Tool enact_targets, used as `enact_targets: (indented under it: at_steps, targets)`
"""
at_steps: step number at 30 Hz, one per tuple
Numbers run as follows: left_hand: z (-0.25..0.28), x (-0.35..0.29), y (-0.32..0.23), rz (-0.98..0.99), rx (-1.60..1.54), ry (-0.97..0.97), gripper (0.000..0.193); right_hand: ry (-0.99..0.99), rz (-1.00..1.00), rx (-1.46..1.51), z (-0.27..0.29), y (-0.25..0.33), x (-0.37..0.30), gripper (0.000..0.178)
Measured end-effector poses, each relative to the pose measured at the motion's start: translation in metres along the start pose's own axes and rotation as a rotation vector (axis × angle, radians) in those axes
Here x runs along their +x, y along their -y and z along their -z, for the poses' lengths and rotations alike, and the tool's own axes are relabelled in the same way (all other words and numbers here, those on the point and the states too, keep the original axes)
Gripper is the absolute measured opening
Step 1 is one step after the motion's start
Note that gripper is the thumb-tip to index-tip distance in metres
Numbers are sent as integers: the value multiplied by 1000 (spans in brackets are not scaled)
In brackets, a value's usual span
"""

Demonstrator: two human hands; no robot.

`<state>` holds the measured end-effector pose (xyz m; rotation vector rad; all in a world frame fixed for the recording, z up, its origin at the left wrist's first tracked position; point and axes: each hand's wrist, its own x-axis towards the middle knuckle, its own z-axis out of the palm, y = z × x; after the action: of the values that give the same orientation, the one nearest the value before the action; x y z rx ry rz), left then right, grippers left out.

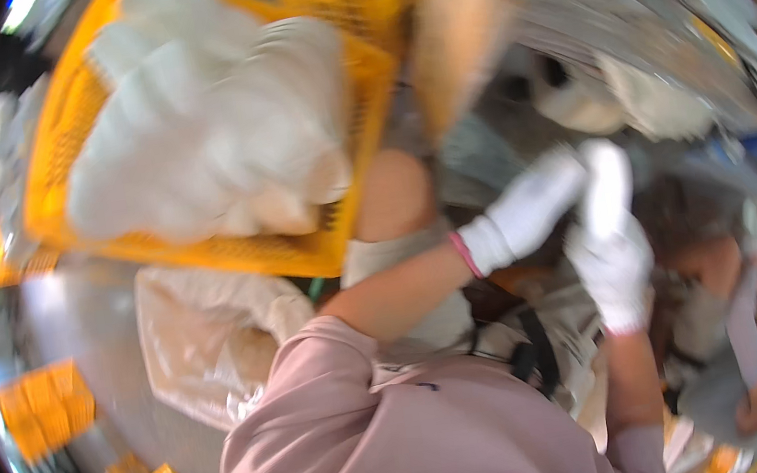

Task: The person sits on the floor and repeatedly wipes white slipper-like objects with a cloth, then places them into a yellow basket. The task continues in a repetitive cycle throughout the clip.

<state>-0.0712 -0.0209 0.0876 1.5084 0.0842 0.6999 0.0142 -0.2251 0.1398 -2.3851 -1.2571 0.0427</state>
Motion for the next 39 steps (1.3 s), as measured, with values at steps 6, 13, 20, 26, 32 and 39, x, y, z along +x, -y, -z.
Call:
enact_targets:
  at_steps: [6, 13, 20, 26, 32, 39]
  targets:
    - [170, -29, -96, -74, 959, -521, 25, -278, -456, 40, 26, -72, -168, 53]
    - [328, 47, -76, 550, 1943, -143, 44, 331, -621, -30, 20, -101, -265, 49]
    - [265, -31, -163, 410, 1455, 29, 34, 103, -471, 280, 18, 13, -111, 42]
    - [185, -90, -146, -32, 1307, 147, 18, 68, 615, 407, -53, 163, 37, 64]
    - [227, -106, -184, 707, 332, 39, 29, 73, 834, 300, -152, 228, 97, 30]
    - [186, -29, -112, -173, 980, 285, 45, 197, 986, 248, -194, 239, 47, 8]
